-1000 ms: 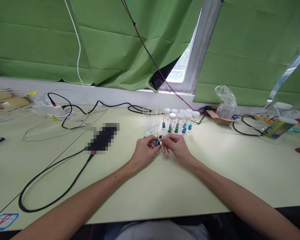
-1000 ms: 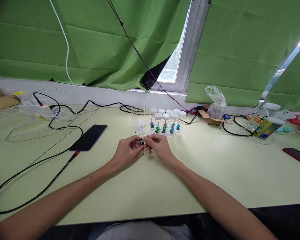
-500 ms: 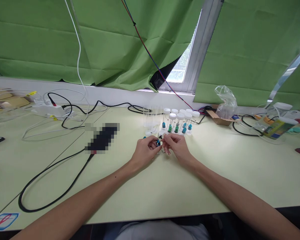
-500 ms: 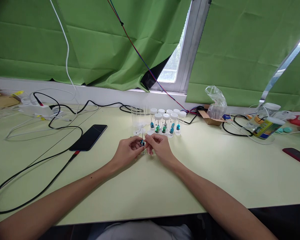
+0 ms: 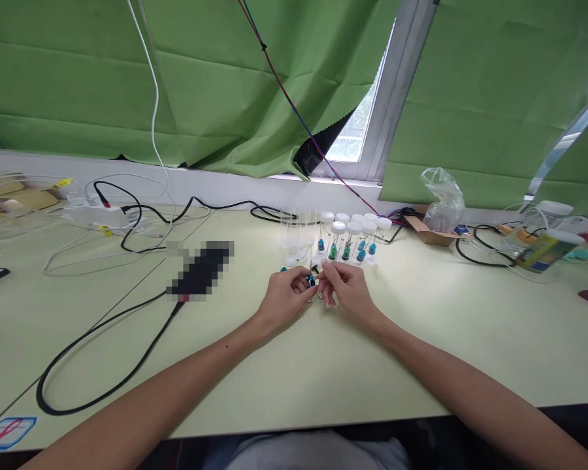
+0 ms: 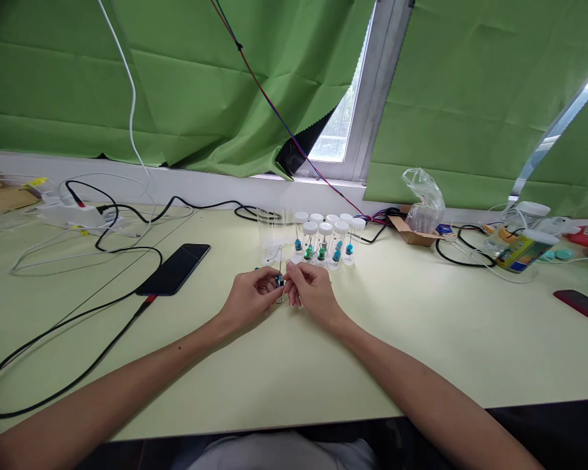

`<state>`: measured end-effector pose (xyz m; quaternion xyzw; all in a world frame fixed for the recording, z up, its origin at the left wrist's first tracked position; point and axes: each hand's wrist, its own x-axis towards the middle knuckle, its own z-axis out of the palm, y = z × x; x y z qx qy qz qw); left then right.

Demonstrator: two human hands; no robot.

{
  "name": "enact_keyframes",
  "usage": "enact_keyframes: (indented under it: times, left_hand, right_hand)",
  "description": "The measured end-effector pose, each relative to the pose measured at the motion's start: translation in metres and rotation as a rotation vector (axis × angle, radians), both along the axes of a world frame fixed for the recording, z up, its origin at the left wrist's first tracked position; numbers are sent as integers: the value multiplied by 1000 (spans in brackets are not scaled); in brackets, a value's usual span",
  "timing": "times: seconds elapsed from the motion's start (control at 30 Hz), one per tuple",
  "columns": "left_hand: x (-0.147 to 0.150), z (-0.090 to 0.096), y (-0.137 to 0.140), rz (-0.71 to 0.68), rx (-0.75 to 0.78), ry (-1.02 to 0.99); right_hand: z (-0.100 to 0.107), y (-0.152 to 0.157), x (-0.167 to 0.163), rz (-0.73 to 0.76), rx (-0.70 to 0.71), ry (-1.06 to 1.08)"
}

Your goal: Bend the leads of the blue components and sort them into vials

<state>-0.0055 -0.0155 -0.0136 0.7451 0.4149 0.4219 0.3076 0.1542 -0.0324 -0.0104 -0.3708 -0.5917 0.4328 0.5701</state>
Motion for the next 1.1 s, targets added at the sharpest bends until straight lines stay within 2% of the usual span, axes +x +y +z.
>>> enact_keyframes:
  times: [0.3,0.73,1.1]
  left_hand:
    - [0,-1,1,7,12,2]
    - [0,-2,1,28,25,5]
    - [-2,-4,3,1,-50,-51]
  right_hand:
    - [1,-2,-1,58,-12,20]
    - [-2,7,3,181,-214,273]
    - [-1,9,3,281,-272,360]
